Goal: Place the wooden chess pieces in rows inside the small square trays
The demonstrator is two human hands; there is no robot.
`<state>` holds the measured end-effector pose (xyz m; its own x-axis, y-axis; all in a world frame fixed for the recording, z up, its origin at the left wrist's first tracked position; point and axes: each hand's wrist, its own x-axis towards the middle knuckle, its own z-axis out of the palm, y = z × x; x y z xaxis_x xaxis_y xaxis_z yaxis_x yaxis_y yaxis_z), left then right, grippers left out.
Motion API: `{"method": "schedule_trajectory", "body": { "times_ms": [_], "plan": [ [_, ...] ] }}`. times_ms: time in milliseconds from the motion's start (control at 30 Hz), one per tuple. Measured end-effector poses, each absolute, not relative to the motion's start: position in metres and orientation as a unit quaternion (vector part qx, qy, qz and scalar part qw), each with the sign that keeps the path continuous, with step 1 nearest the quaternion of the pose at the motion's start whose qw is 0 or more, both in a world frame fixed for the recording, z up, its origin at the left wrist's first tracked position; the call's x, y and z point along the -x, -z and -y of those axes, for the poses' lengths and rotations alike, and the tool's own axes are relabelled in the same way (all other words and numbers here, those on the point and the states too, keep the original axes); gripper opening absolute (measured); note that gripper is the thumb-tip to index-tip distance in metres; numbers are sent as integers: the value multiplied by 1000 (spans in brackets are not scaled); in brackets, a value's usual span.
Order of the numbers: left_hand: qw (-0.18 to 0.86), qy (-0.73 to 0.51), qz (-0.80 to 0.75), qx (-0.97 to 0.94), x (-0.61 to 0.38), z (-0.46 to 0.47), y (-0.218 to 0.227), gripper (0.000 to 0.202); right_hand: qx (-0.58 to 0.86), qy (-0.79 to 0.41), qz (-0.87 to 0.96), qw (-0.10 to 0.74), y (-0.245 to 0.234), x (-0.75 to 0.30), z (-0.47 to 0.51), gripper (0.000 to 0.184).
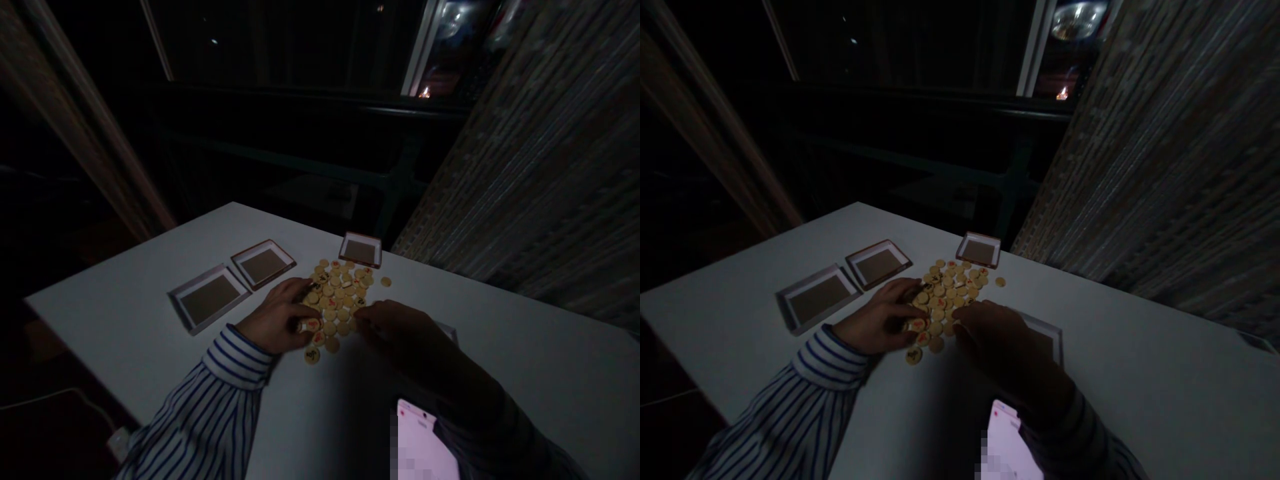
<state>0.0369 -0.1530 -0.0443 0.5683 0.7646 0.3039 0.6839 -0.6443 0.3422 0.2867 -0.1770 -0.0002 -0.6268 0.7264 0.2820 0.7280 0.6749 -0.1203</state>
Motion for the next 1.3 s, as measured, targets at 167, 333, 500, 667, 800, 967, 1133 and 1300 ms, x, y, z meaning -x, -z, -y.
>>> {"method": "schedule_trajectory", "body": {
  "times_ms": [167,333,500,667,800,967,1133,1300],
  "plan": [
    [93,-209,-412,-882,-37,152,46,32,392,7,904,171,3,-286,179,18],
    [92,-205,-413,-882,-37,152,49,31,373,5,910,183,10,-288,178,19],
    [92,-205,-406,-886,-37,151,52,31,357,18,914,191,15,-292,178,22],
    [93,-208,-399,-888,-38,149,54,28,366,10,914,176,11,-291,181,21],
    [96,-229,-395,-884,-39,149,54,24,365,13,914,177,9,-291,181,22],
    [94,-272,-381,-879,-40,149,49,23,392,4,907,156,4,-290,180,20],
    [63,-336,-403,-849,-41,147,45,24,396,10,907,143,0,-289,181,19],
    [56,-377,-401,-833,-43,147,44,25,397,34,902,166,-2,-292,183,18]
  ]
}}
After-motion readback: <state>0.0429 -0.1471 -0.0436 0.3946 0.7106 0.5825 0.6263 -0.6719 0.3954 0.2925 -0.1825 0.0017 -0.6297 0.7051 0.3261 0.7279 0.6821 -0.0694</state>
